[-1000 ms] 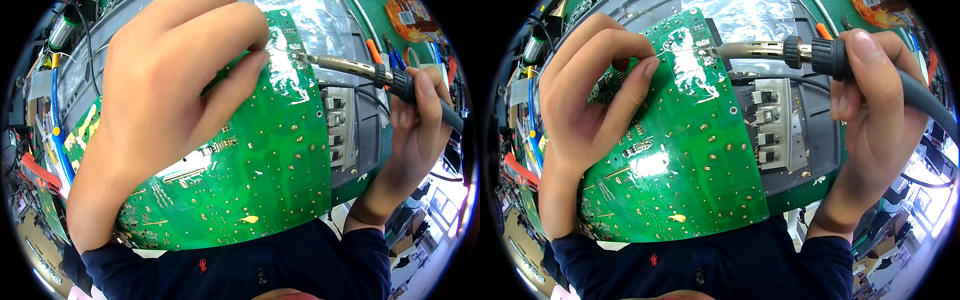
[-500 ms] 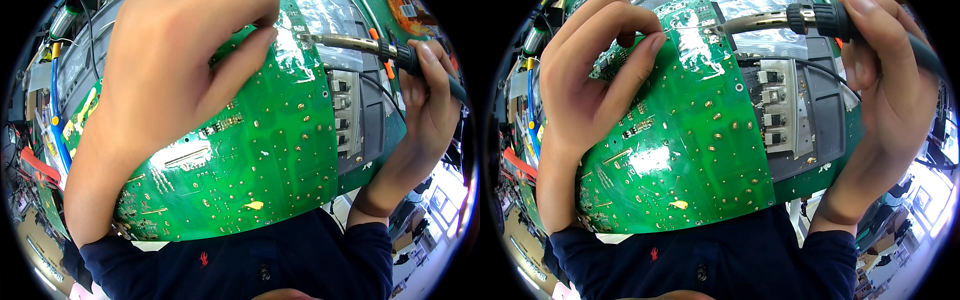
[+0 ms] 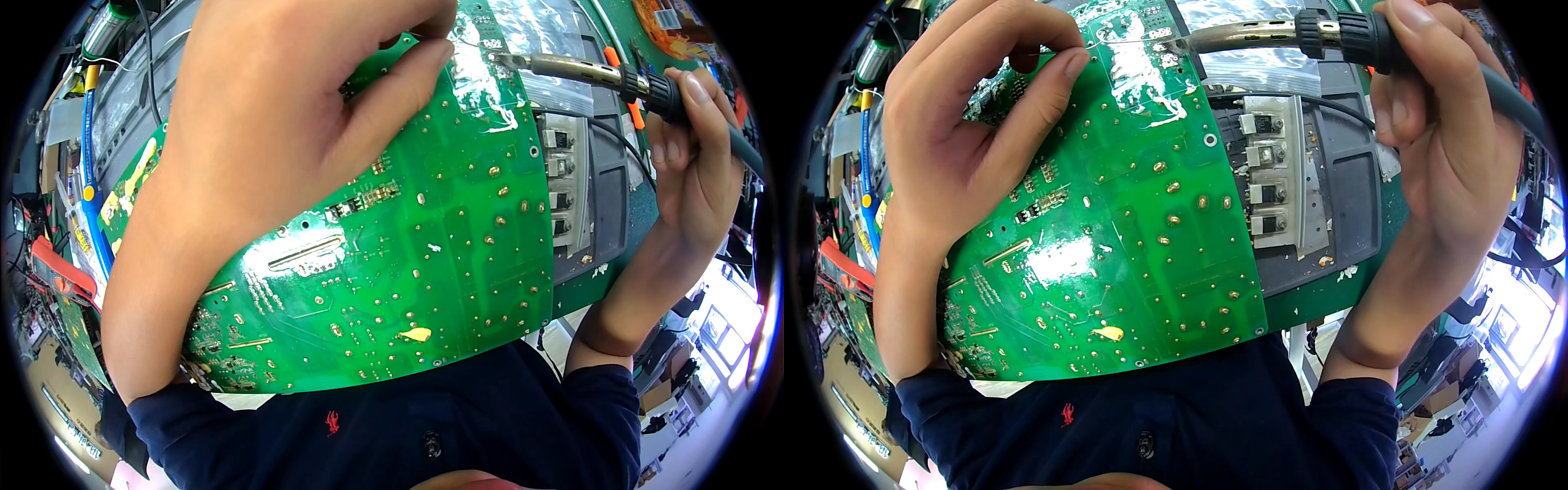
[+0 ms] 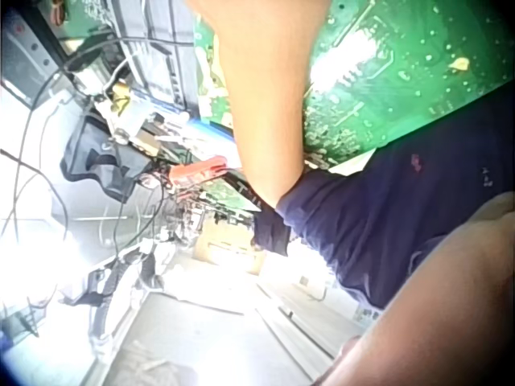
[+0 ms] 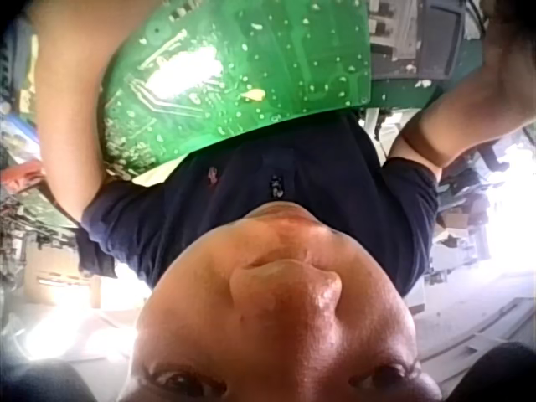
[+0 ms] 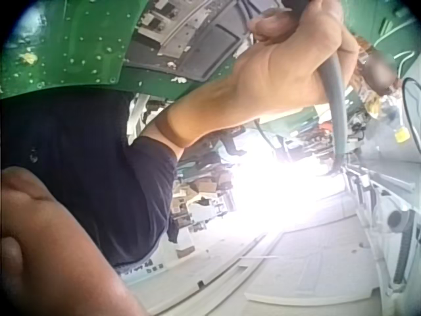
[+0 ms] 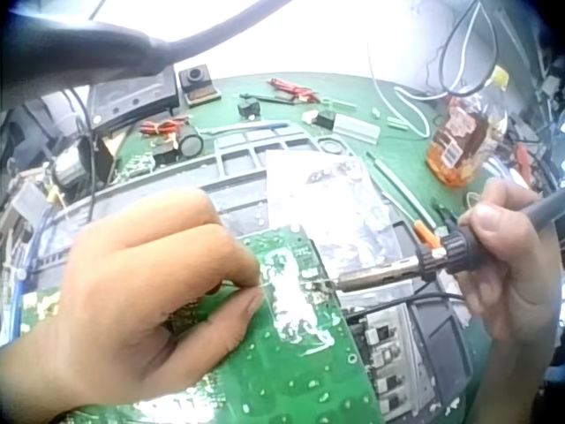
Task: The person solders components onto a green circuit board using a soldering iron and applies a blue desoldering pump to the board.
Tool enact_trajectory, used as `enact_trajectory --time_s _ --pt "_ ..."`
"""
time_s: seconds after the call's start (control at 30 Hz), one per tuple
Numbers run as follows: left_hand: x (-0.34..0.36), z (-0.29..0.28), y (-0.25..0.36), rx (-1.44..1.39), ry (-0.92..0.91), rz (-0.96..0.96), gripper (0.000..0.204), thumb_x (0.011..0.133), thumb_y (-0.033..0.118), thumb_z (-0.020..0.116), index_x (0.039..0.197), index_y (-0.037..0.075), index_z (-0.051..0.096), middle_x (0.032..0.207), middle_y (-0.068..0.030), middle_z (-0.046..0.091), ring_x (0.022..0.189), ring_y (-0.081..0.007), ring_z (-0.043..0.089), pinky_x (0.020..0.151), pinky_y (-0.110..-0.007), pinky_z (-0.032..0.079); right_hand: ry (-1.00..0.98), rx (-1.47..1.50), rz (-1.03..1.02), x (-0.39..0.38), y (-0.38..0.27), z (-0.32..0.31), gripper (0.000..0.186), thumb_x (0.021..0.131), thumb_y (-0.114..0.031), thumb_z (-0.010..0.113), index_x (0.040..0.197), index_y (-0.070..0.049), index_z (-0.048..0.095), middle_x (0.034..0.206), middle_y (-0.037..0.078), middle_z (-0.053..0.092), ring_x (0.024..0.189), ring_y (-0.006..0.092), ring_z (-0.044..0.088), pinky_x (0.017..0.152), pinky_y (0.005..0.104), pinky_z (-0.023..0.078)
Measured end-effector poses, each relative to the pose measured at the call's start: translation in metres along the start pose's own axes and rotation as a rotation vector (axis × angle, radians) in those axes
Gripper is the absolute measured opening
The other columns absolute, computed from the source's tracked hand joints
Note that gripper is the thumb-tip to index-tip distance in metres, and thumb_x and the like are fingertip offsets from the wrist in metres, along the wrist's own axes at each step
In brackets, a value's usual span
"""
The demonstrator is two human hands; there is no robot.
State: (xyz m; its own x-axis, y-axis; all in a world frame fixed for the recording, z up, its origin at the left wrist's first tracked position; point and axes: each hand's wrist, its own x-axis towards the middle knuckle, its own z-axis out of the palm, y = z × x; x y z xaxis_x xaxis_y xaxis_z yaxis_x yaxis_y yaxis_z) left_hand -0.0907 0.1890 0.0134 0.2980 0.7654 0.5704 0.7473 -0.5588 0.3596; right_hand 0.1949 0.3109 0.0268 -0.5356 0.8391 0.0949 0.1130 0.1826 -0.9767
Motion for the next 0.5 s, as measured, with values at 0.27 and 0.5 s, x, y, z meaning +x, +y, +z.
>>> enact_trajectory --time_s 0.27,0.5 --pt "-0.0004 0.0022 -0.0021 -0.002 0.006 0.01 0.011 0.069 0.001 0.067 0.076 0.003 0.058 0.068 -0.0107 0.05 0.058 -0.0267 0.052 0.05 -0.033 0.039 0.014 -0.007 -0.003 -0.001 0.0013 -0.0012 0.028 0.095 -0.016 0.048 0.102 0.01 0.057 0.053 -0.002 0.037 0.047 0.0051 0.034 0.05 0.0195 0.033" --pt "-0.0001 0.001 -0.0004 0.0 0.006 0.014 0.01 0.07 0.002 0.067 0.076 0.002 0.058 0.067 -0.0108 0.049 0.058 -0.0269 0.051 0.049 -0.033 0.038 0.005 0.066 -0.013 -0.0006 0.0069 -0.0067 0.03 0.096 -0.017 0.048 0.107 0.008 0.058 0.055 -0.002 0.04 0.048 0.0048 0.034 0.051 0.0202 0.033"
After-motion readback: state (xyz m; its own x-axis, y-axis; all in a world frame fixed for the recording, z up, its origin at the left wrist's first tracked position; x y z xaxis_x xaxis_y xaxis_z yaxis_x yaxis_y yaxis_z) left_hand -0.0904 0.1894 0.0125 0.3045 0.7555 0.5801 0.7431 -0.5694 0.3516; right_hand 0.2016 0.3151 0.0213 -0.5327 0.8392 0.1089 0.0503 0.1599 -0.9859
